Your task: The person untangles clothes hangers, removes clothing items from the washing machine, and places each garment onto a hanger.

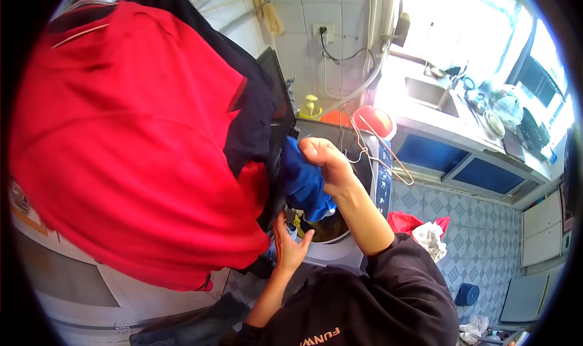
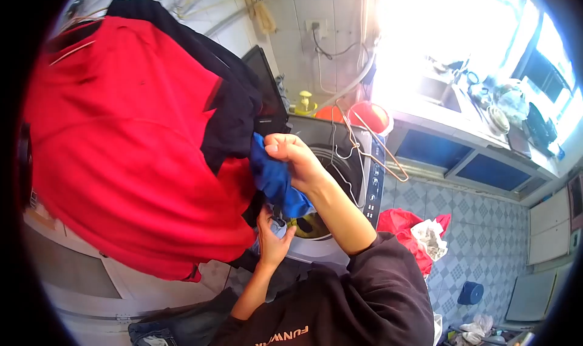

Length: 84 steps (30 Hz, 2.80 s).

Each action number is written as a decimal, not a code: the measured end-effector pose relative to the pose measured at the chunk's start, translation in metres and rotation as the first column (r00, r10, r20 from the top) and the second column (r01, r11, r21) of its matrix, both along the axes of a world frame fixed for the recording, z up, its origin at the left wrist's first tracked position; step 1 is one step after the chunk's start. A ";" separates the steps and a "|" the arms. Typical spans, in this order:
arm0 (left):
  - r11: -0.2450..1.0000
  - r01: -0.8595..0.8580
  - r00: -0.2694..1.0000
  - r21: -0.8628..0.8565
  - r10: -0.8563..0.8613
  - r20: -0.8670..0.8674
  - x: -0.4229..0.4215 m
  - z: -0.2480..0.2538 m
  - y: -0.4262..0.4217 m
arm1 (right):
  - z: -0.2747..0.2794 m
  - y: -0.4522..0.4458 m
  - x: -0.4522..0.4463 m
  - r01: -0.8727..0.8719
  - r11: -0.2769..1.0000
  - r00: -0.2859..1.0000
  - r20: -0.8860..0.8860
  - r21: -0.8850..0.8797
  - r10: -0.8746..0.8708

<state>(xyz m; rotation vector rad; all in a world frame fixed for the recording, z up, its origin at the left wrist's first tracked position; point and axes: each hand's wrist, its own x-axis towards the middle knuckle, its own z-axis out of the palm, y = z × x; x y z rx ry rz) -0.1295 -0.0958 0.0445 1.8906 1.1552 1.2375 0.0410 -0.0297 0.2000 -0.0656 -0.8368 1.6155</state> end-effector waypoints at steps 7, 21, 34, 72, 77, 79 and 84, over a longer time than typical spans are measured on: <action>0.963 0.270 0.941 0.021 -0.268 0.204 -0.022 0.057 -0.034 | 0.078 -0.080 -0.050 0.221 0.793 0.762 0.408 0.567 -0.504; 0.993 0.046 0.765 -0.104 0.032 0.643 -0.141 0.123 -0.056 | 0.086 -0.094 -0.087 0.347 -0.042 -0.576 0.178 0.937 -0.798; 0.935 0.133 0.702 -0.330 0.146 0.697 -0.179 0.157 -0.039 | 0.094 -0.087 -0.066 0.617 0.407 -0.046 0.547 0.673 -0.836; 0.897 0.424 0.790 -0.125 -0.299 0.535 -0.138 0.269 0.030 | 0.141 -0.066 -0.137 0.195 0.471 0.459 0.344 0.860 -0.819; 0.837 -0.289 0.906 0.465 0.082 0.415 -0.124 0.298 -0.013 | 0.201 -0.033 -0.161 0.146 0.292 0.130 0.275 0.945 -0.953; 0.770 -0.267 0.960 0.580 0.158 0.232 -0.122 0.301 -0.035 | 0.229 -0.049 -0.178 -0.005 0.313 -0.183 0.307 0.950 -0.934; 0.750 -0.249 0.792 0.613 0.522 -0.317 -0.146 0.292 -0.040 | 0.273 -0.066 -0.214 0.048 0.199 -0.212 0.205 0.979 -0.955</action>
